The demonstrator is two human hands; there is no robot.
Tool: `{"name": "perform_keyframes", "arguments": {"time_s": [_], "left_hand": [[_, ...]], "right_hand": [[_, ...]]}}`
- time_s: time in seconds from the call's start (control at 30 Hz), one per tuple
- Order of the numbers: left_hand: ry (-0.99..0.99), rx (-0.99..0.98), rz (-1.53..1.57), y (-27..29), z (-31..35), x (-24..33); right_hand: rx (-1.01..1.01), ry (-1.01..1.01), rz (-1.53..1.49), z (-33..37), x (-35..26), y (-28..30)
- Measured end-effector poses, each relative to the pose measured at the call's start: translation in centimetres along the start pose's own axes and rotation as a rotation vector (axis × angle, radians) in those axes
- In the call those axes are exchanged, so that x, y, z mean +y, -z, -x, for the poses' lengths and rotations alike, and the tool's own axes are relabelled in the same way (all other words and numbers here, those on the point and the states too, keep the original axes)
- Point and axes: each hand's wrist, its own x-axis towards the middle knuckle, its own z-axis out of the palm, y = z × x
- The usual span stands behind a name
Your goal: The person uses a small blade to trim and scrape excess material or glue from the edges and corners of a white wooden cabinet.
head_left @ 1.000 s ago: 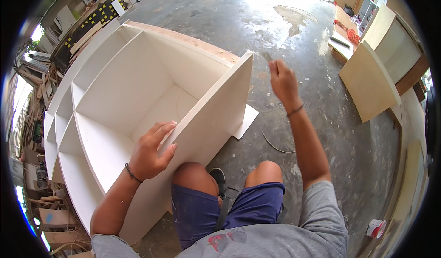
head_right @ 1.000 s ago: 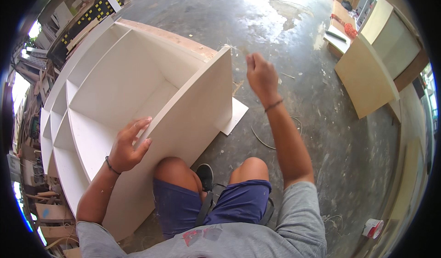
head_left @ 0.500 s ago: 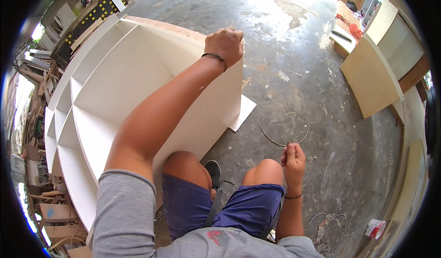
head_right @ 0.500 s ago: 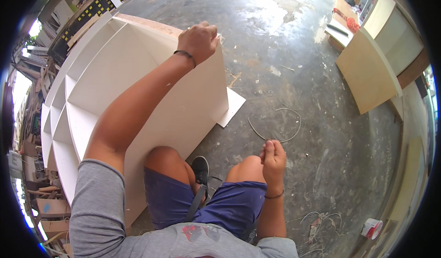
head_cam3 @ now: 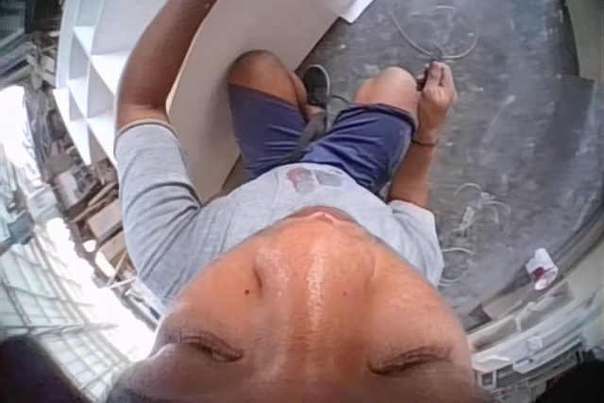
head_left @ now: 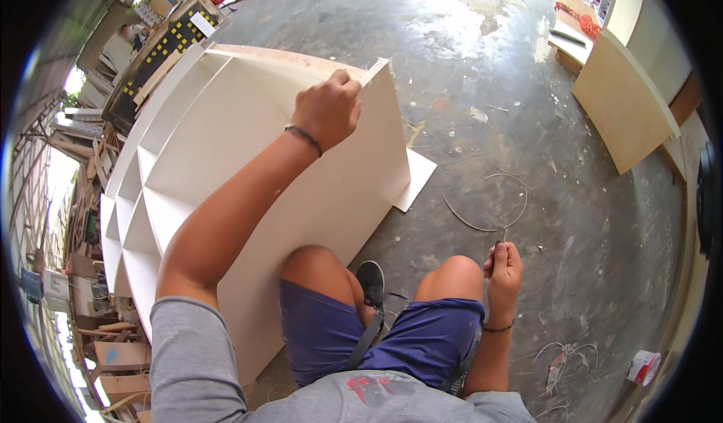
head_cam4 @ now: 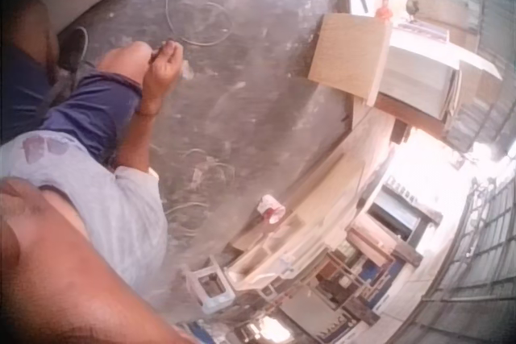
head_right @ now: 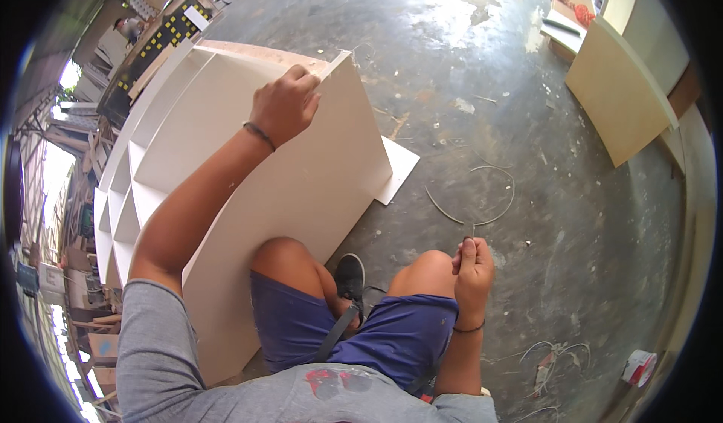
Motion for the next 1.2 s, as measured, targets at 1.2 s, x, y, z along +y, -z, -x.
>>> {"name": "perform_keyframes", "arguments": {"time_s": [1.2], "left_hand": [[0.228,-0.107,0.086,8.5,19.6,-2.7]], "right_hand": [[0.091,0.702,0.326,-17.0,-4.4,-26.0]]}}
